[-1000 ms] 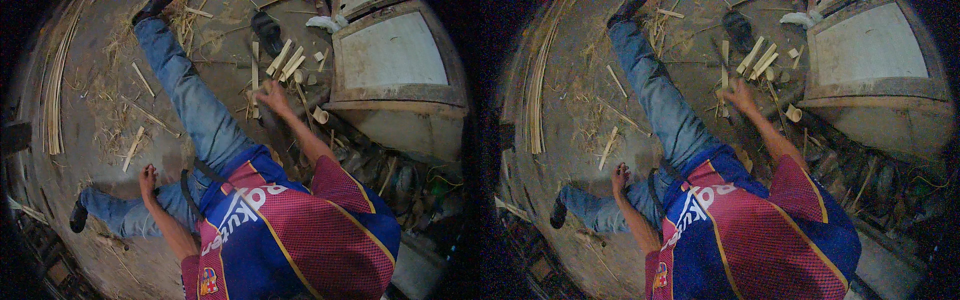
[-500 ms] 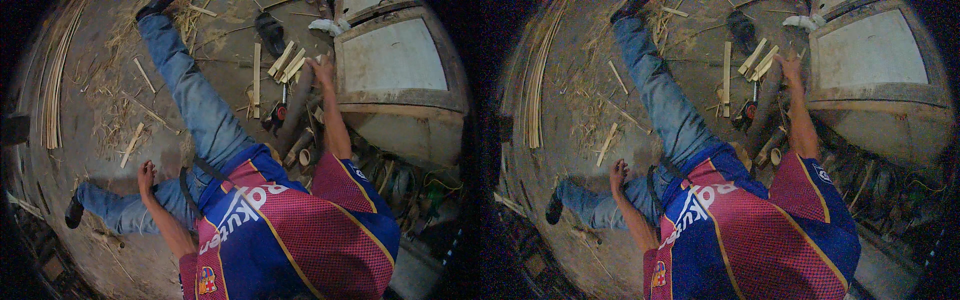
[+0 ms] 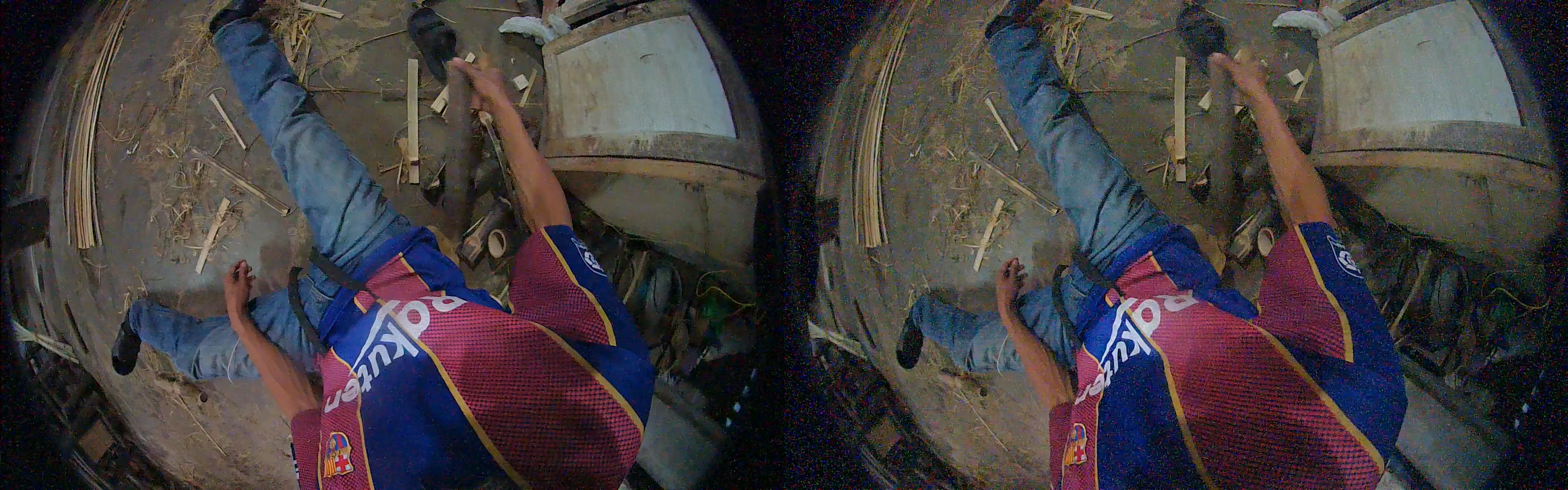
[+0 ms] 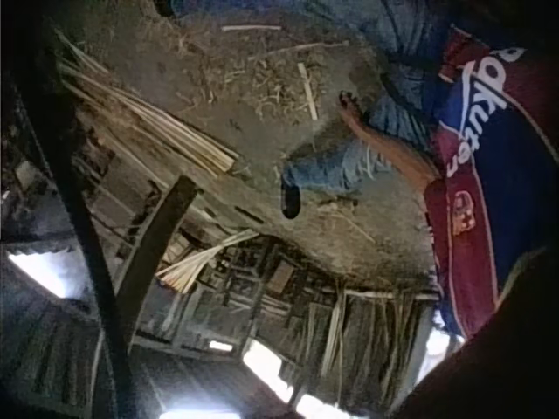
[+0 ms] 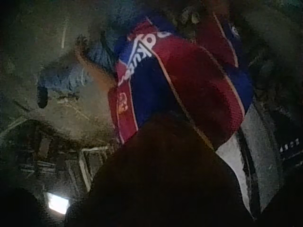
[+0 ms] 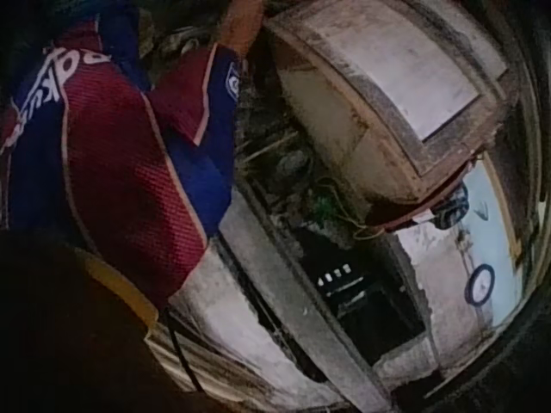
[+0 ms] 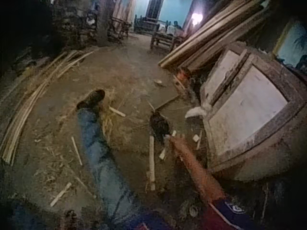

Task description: The person sits on the floor and uses a knife to shave thin strips from a piece of wood, repeatedly scraping along its length to produce wood shavings.

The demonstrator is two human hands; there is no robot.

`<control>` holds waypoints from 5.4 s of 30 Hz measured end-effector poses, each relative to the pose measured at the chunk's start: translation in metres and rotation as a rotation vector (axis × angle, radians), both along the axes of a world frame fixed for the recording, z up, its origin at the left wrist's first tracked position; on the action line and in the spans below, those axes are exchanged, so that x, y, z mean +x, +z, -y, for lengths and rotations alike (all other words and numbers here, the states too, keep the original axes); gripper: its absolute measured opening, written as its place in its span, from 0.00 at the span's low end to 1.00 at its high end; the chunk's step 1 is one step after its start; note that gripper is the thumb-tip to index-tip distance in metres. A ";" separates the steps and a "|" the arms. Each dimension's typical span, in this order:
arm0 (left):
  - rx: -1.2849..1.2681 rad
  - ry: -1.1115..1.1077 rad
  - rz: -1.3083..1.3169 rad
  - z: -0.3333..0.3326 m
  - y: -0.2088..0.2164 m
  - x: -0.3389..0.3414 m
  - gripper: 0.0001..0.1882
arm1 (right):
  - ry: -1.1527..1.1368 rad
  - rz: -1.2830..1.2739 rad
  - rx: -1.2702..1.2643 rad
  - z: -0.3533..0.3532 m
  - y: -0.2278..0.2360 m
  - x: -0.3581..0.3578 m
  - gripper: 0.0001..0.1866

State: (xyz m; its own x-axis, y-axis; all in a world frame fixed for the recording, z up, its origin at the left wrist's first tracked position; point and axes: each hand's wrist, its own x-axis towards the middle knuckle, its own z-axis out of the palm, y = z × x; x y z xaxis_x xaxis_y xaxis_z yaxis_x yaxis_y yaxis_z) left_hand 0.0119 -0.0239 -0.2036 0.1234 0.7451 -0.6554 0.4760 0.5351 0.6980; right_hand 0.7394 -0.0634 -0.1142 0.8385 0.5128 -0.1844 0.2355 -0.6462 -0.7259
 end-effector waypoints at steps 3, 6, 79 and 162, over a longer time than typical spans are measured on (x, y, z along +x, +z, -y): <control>0.001 0.013 -0.031 0.004 -0.005 -0.012 0.21 | 0.166 -0.239 -0.008 -0.036 0.017 -0.055 0.36; 0.020 0.005 -0.005 -0.001 -0.004 -0.004 0.21 | 0.223 -0.418 0.195 -0.032 -0.002 -0.059 0.36; -0.056 0.885 0.832 0.015 0.050 0.063 0.17 | 0.109 -0.642 0.419 -0.060 0.009 -0.080 0.15; -0.131 0.918 0.864 0.002 0.028 0.048 0.19 | -0.008 -0.002 0.602 -0.145 0.002 -0.313 0.30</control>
